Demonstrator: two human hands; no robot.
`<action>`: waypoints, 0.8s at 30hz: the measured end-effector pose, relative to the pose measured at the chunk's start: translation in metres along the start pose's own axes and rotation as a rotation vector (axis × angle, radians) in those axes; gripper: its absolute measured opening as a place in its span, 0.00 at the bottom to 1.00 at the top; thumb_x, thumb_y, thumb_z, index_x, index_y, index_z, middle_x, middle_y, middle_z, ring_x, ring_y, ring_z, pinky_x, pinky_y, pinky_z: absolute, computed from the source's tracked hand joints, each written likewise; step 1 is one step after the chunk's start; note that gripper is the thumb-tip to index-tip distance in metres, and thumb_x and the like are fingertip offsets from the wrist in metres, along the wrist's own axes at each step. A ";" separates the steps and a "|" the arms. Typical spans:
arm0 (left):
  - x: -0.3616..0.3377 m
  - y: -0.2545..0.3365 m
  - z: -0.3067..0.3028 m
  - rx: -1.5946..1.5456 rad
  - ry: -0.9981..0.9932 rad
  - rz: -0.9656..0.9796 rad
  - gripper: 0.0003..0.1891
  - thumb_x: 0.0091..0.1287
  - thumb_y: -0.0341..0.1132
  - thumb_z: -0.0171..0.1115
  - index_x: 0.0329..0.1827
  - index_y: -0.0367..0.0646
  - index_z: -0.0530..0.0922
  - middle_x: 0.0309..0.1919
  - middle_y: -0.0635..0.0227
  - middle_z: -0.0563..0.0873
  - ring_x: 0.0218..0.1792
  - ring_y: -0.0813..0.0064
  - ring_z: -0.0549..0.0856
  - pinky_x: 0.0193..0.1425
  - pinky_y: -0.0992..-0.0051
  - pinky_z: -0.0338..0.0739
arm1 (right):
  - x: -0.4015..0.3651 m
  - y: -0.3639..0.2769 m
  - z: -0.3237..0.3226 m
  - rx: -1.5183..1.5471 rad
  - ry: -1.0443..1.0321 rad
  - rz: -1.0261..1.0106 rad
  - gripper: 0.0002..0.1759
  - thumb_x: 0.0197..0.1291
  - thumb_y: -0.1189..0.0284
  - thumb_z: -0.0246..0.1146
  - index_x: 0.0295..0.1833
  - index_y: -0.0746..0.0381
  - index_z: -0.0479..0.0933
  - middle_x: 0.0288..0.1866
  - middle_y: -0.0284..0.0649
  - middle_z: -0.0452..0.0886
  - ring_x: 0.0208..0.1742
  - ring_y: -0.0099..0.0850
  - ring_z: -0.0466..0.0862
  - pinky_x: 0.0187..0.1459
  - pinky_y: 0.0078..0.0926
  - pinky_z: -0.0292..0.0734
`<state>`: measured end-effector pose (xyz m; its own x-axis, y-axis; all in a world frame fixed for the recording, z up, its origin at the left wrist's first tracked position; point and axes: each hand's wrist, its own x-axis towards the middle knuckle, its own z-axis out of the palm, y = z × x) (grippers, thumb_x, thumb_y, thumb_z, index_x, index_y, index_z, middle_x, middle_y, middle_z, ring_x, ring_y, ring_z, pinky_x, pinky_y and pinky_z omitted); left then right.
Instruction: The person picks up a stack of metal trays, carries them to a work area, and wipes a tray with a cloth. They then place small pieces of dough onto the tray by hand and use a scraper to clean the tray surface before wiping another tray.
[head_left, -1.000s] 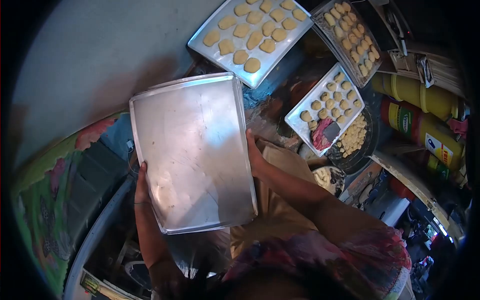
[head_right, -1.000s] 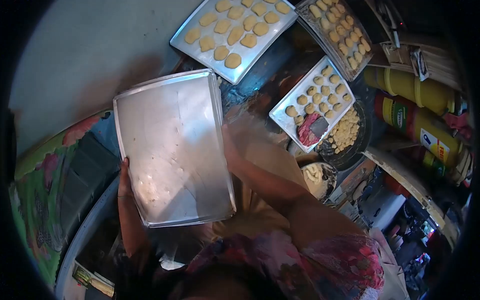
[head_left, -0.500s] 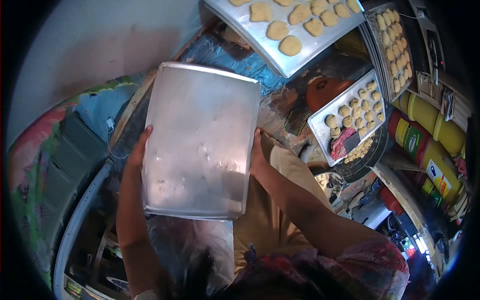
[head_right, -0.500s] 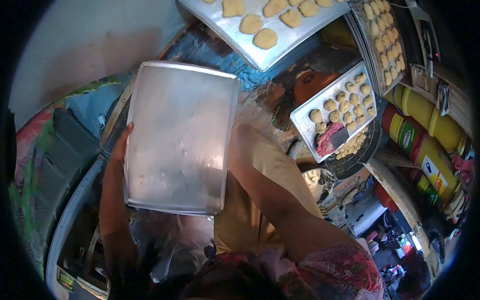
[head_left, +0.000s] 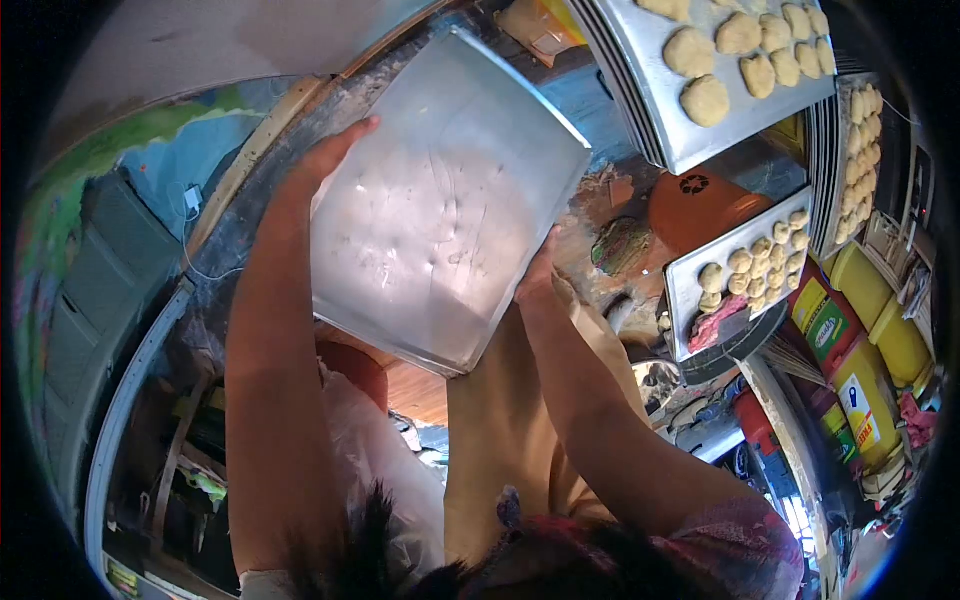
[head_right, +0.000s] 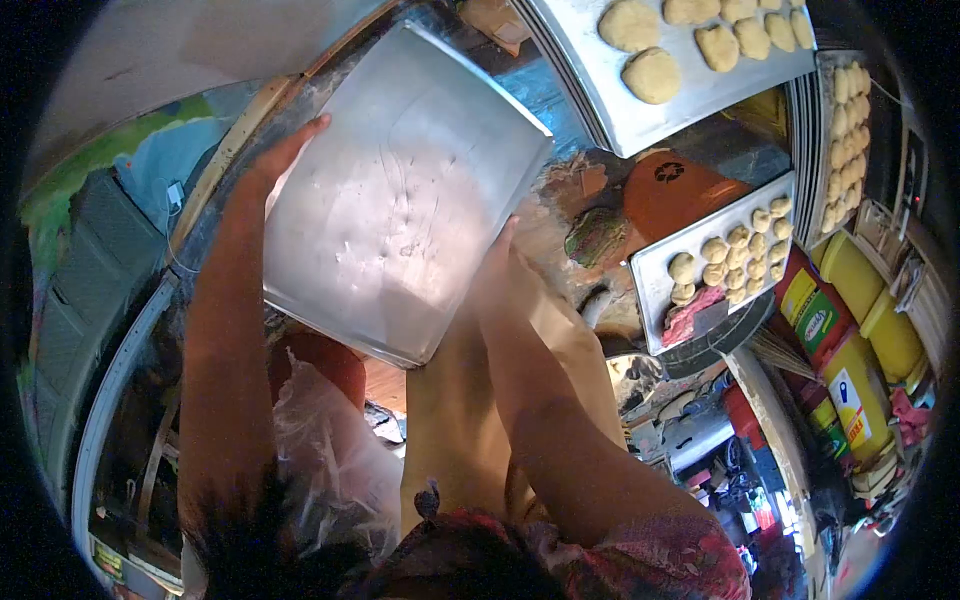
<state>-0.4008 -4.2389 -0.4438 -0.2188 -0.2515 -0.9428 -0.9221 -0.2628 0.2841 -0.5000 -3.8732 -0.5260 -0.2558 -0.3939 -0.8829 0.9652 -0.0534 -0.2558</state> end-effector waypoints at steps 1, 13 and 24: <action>0.004 0.008 0.001 0.025 -0.017 0.010 0.54 0.51 0.78 0.54 0.75 0.48 0.62 0.73 0.51 0.61 0.73 0.54 0.60 0.74 0.55 0.52 | 0.013 0.003 -0.008 0.022 0.021 -0.012 0.53 0.58 0.26 0.36 0.76 0.54 0.56 0.74 0.43 0.63 0.71 0.45 0.65 0.70 0.51 0.61; 0.097 0.034 -0.012 0.030 -0.012 0.011 0.61 0.43 0.80 0.58 0.76 0.49 0.59 0.76 0.48 0.52 0.76 0.52 0.53 0.75 0.45 0.47 | 0.108 -0.005 0.017 0.098 0.029 0.045 0.58 0.52 0.21 0.30 0.76 0.53 0.55 0.77 0.43 0.58 0.74 0.47 0.60 0.71 0.52 0.57; 0.147 0.023 -0.026 0.115 0.096 -0.034 0.61 0.44 0.78 0.60 0.77 0.48 0.55 0.75 0.48 0.54 0.76 0.52 0.54 0.76 0.49 0.48 | 0.131 0.032 0.031 0.238 0.110 -0.107 0.54 0.56 0.24 0.35 0.77 0.51 0.54 0.75 0.39 0.60 0.73 0.44 0.61 0.71 0.48 0.57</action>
<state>-0.4458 -4.3060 -0.5715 -0.1609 -0.3334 -0.9290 -0.9600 -0.1659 0.2257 -0.5008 -3.9550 -0.6379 -0.3483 -0.2728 -0.8968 0.9147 -0.3082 -0.2614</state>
